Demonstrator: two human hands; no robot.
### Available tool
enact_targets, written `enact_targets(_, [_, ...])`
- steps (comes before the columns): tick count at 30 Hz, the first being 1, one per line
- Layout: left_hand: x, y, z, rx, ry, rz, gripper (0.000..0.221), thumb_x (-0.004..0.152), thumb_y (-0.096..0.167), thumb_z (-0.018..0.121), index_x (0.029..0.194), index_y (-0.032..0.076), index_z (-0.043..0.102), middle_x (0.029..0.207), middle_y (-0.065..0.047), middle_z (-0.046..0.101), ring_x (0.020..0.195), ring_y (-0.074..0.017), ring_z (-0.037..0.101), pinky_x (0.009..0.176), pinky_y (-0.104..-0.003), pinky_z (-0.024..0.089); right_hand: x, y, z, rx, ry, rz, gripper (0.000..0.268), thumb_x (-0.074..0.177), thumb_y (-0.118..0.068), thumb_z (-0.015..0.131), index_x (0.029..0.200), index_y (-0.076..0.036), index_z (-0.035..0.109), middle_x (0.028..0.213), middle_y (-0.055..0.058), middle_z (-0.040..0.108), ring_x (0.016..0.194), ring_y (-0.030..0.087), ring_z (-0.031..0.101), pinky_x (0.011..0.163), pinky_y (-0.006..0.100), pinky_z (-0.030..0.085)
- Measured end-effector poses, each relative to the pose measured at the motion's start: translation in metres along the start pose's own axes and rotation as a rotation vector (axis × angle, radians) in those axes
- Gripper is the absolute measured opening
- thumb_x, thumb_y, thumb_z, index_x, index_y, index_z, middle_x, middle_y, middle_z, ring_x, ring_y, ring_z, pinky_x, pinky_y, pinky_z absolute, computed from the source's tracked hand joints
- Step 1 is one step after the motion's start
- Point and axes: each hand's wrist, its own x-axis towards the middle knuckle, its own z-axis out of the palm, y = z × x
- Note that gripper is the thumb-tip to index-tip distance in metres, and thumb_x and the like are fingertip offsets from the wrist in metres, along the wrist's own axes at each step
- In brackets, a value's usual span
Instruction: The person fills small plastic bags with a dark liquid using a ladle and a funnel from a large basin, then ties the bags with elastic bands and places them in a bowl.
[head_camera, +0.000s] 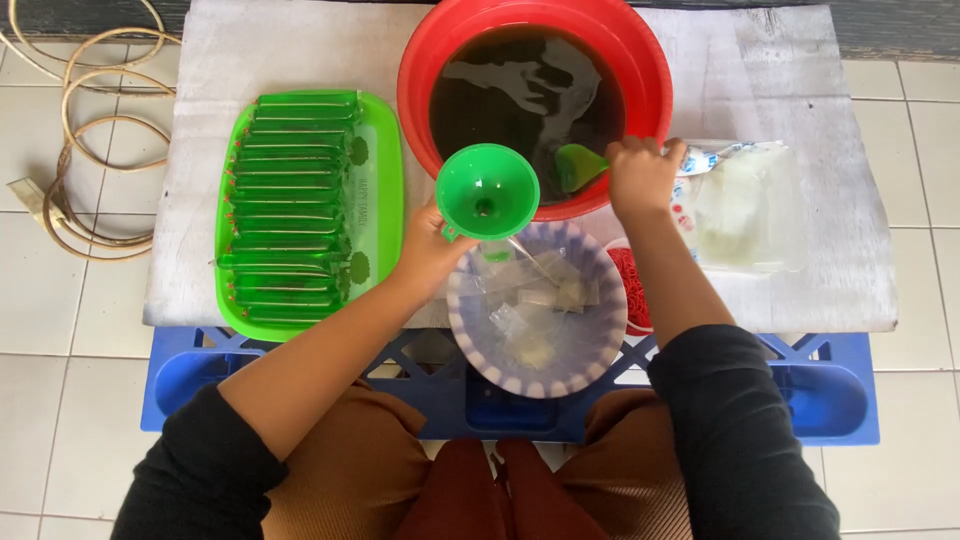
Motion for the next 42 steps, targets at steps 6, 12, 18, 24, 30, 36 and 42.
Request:
enact_targets(6, [0.000, 0.032, 0.007, -0.018, 0.015, -0.009, 0.013, 0.082, 0.009, 0.086, 0.089, 0.012, 0.075, 0.083, 0.005, 0.060, 0.080, -0.0027, 0.042, 0.072, -0.022, 0.036, 0.007, -0.021, 0.033, 0.301, -0.531, 0.399, 0.021, 0.087, -0.015, 0.076, 0.096, -0.034, 0.077, 0.090, -0.004, 0.074, 0.086, 0.030, 0.076, 0.098, 0.050, 0.040])
enact_targets(12, [0.000, 0.034, 0.012, -0.012, 0.021, 0.029, 0.013, 0.081, 0.010, 0.087, 0.088, 0.012, 0.075, 0.080, 0.004, 0.059, 0.076, -0.0038, 0.041, 0.071, -0.022, 0.036, 0.026, -0.008, -0.016, 0.582, -0.430, 0.522, 0.017, 0.087, -0.022, 0.081, 0.099, -0.033, 0.077, 0.094, -0.006, 0.076, 0.095, 0.031, 0.073, 0.094, 0.048, 0.045])
enact_targets(18, [0.000, 0.019, 0.018, 0.103, 0.037, 0.084, 0.016, 0.082, 0.009, 0.087, 0.082, 0.012, 0.071, 0.083, 0.000, 0.056, 0.072, -0.0089, 0.048, 0.069, -0.024, 0.041, 0.051, 0.006, -0.075, 0.603, -0.286, 0.445, 0.019, 0.089, -0.018, 0.080, 0.099, -0.033, 0.080, 0.092, -0.002, 0.076, 0.092, 0.035, 0.071, 0.087, 0.050, 0.051])
enact_targets(24, [-0.003, 0.005, 0.018, 0.312, 0.010, 0.055, 0.030, 0.083, 0.013, 0.086, 0.109, 0.019, 0.072, 0.104, 0.002, 0.066, 0.074, -0.0105, 0.048, 0.062, -0.026, 0.041, 0.065, 0.029, -0.164, 0.952, -0.102, 0.314, 0.022, 0.090, -0.001, 0.077, 0.107, -0.014, 0.081, 0.100, 0.001, 0.079, 0.089, 0.014, 0.073, 0.084, 0.028, 0.058])
enact_targets(30, [-0.004, 0.002, 0.020, 0.356, -0.052, 0.083, 0.035, 0.081, 0.006, 0.087, 0.112, 0.016, 0.073, 0.114, -0.003, 0.066, 0.066, -0.0117, 0.044, 0.054, -0.026, 0.042, 0.054, 0.022, -0.239, 1.018, -0.093, 0.143, 0.026, 0.092, 0.010, 0.074, 0.113, -0.005, 0.078, 0.107, 0.009, 0.077, 0.097, 0.020, 0.073, 0.094, 0.032, 0.061])
enact_targets(36, [-0.005, 0.000, 0.026, 0.391, -0.083, 0.103, 0.024, 0.078, 0.003, 0.084, 0.094, 0.016, 0.071, 0.093, -0.002, 0.059, 0.070, -0.0157, 0.049, 0.059, -0.030, 0.042, 0.037, 0.010, -0.256, 0.575, 0.158, -0.181, 0.032, 0.095, 0.009, 0.079, 0.112, -0.019, 0.081, 0.112, -0.002, 0.077, 0.100, 0.017, 0.067, 0.102, 0.044, 0.023])
enact_targets(42, [-0.003, 0.008, 0.029, 0.353, -0.082, 0.151, 0.026, 0.081, 0.002, 0.086, 0.098, 0.014, 0.072, 0.101, -0.002, 0.061, 0.070, -0.0140, 0.046, 0.056, -0.029, 0.043, 0.040, 0.010, -0.252, 0.578, 0.256, -0.115, 0.029, 0.100, 0.010, 0.073, 0.113, -0.016, 0.078, 0.112, 0.000, 0.077, 0.103, 0.021, 0.070, 0.105, 0.045, 0.021])
